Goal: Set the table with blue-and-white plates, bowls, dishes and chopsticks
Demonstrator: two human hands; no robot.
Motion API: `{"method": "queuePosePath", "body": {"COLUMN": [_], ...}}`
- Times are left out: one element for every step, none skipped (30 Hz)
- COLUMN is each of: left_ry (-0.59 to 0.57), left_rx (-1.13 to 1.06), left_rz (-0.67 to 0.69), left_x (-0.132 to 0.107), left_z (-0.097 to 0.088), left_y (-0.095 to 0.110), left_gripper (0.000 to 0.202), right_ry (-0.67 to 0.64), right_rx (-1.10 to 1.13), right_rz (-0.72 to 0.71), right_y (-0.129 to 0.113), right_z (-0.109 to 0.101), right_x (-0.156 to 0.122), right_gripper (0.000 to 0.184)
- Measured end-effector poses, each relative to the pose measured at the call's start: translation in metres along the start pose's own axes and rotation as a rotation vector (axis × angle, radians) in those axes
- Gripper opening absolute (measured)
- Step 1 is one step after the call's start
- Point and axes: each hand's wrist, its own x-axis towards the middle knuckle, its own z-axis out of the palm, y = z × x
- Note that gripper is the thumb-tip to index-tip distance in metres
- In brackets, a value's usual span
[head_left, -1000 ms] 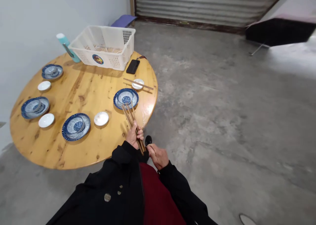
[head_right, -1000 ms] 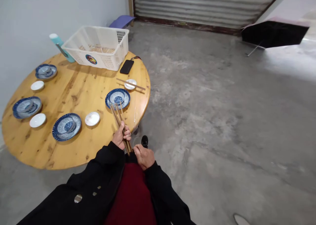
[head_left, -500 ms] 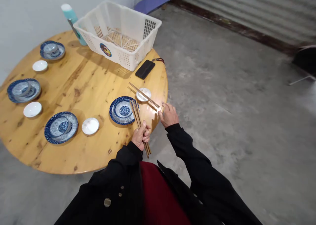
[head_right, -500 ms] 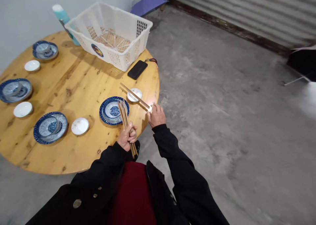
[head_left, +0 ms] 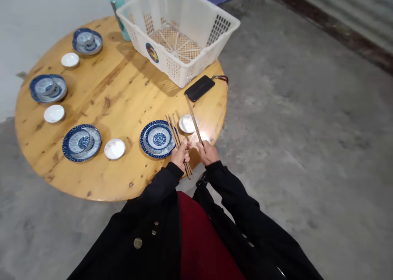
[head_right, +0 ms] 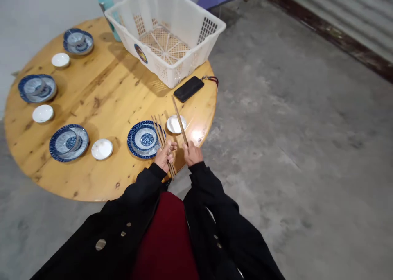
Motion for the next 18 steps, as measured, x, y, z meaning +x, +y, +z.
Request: {"method": "queuePosePath", "body": {"left_ry": [0.002,-0.007,-0.028,-0.055,-0.085,-0.114,-0.137,-0.151,-0.156,-0.155,-0.156,-0.159,-0.163,-0.171,-0.181,-0.191,-0.201,-0.208], "left_rx": [0.004,0.015,0.034,0.059,0.090,0.124,0.160,0.194,0.228,0.262,0.299,0.337,0.375,0.415,0.458,0.503,0.551,0.599], "left_rz": [0.038,0.073,0.098,0.115,0.123,0.126,0.126,0.130,0.139,0.155,0.176,0.206,0.245,0.287,0.324,0.352,0.366,0.368], "left_x": [0.002,0.004,0.005,0.005,0.005,0.005,0.005,0.004,0.004,0.004,0.004,0.005,0.005,0.006,0.007,0.008,0.009,0.010], "left_z": [0.006,0.013,0.022,0.032,0.043,0.055,0.067,0.079,0.091,0.104,0.116,0.128,0.140,0.152,0.163,0.175,0.185,0.195], "left_y": [0.001,0.001,0.001,-0.001,-0.002,-0.005,-0.008,-0.011,-0.014,-0.017,-0.021,-0.025,-0.031,-0.037,-0.045,-0.054,-0.065,-0.075], "left_gripper": [0.054,0.056,0.057,0.058,0.057,0.056,0.055,0.054,0.053,0.053,0.051,0.050,0.048,0.046,0.044,0.042,0.041,0.040], "right_ry": [0.012,0.018,0.022,0.021,0.020,0.015,0.002,-0.018,-0.041,-0.060,-0.070,-0.062,-0.032,0.012,0.060,0.100,0.131,0.149], "right_rx": [0.060,0.113,0.151,0.180,0.204,0.231,0.268,0.315,0.372,0.438,0.520,0.618,0.728,0.844,0.961,1.074,1.174,1.256], "right_rz": [-0.050,-0.109,-0.163,-0.204,-0.229,-0.242,-0.248,-0.254,-0.261,-0.271,-0.279,-0.280,-0.272,-0.257,-0.240,-0.221,-0.196,-0.157], "right_y": [0.006,0.012,0.018,0.025,0.031,0.038,0.045,0.054,0.063,0.073,0.083,0.095,0.106,0.116,0.125,0.133,0.138,0.141], "right_z": [-0.002,-0.003,-0.005,-0.006,-0.008,-0.011,-0.015,-0.020,-0.028,-0.037,-0.049,-0.063,-0.079,-0.095,-0.112,-0.128,-0.142,-0.155], "right_x": [-0.009,-0.019,-0.028,-0.035,-0.041,-0.045,-0.046,-0.046,-0.044,-0.041,-0.036,-0.031,-0.024,-0.017,-0.010,-0.002,0.005,0.013], "right_gripper": [0.039,0.040,0.041,0.041,0.040,0.040,0.040,0.040,0.039,0.039,0.038,0.037,0.038,0.040,0.044,0.048,0.051,0.052]}}
